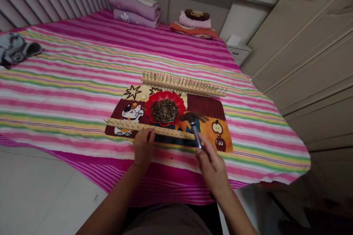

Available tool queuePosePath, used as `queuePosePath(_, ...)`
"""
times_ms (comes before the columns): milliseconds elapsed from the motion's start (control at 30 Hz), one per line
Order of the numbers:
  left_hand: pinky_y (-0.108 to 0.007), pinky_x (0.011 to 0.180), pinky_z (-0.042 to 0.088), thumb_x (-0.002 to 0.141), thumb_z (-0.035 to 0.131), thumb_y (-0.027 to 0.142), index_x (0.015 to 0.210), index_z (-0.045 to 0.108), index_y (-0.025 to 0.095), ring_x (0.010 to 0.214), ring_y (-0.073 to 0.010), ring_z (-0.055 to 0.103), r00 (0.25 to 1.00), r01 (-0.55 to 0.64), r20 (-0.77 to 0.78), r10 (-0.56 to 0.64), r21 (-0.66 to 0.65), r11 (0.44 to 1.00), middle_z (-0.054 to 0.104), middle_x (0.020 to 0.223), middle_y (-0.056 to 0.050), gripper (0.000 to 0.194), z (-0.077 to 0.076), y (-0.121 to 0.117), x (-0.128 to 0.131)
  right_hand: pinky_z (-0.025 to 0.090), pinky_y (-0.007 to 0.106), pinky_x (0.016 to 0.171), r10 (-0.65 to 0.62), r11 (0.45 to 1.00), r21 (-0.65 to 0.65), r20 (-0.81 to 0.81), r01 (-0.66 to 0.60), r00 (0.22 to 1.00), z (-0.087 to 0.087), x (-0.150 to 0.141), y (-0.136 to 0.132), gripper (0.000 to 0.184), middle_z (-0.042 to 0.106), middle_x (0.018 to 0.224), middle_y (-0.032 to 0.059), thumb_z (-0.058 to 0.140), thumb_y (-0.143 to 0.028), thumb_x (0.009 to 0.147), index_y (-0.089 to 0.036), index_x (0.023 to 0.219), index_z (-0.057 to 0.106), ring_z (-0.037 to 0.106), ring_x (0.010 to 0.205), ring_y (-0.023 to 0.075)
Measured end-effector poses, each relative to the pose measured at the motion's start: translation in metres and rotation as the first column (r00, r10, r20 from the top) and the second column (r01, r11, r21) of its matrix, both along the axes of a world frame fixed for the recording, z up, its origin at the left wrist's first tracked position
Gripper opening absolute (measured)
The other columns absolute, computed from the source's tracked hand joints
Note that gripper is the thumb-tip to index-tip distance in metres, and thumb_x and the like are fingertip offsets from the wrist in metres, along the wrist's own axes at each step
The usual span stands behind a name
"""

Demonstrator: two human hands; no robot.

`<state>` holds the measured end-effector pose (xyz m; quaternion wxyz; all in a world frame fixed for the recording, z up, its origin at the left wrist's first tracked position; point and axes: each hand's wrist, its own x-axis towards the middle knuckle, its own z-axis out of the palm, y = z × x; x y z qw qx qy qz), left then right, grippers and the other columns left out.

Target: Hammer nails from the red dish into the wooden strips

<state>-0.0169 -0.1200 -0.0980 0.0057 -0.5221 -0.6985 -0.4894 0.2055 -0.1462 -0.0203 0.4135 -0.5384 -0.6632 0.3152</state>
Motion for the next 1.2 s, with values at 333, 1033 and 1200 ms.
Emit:
queuePosePath(333,-0.028,0.074,0.045,0.088,0.051,0.024,0.083,0.060,0.019,0.076,-0.0167,0.057,0.989,0.046,-0.143,-0.038,0.051,0.998,0.063,0.075,-0.003,0.012,-0.006,-0.002,-0.003,0.053,0.030,0.084,0.341,0.937,-0.097,0.037,-0.336,0.939,0.008,-0.052,-0.002,0.047,0.066,0.118,0.0055,0.041,-0.022,0.092,-0.025,0.139,0.047,0.065,0.095,0.0157)
queuePosePath(1033,-0.029,0.074,0.046,0.089,0.050,0.022,0.082,0.059,0.020,0.077,-0.0175,0.057,0.988,0.048,-0.150,-0.038,0.067,0.997,0.061,0.075,-0.004,0.011,-0.007,-0.003,-0.001,0.052,0.030,0.091,0.318,0.934,0.088,0.231,-0.346,0.919,0.021,-0.047,-0.005,0.048,0.062,0.127,0.0066,0.040,-0.018,0.093,-0.024,0.141,0.044,0.061,0.112,0.0167)
queuePosePath(1200,-0.029,0.074,0.047,0.089,0.051,0.022,0.082,0.059,0.020,0.076,-0.0170,0.058,0.989,0.053,-0.143,-0.043,0.067,0.996,0.062,0.076,-0.003,0.010,-0.005,-0.001,-0.002,0.054,0.029,0.084,-0.066,0.963,0.267,0.320,-0.024,0.945,0.004,0.000,0.027,0.044,0.067,0.117,0.0093,0.043,-0.025,0.092,-0.019,0.135,0.052,0.065,0.103,0.0189)
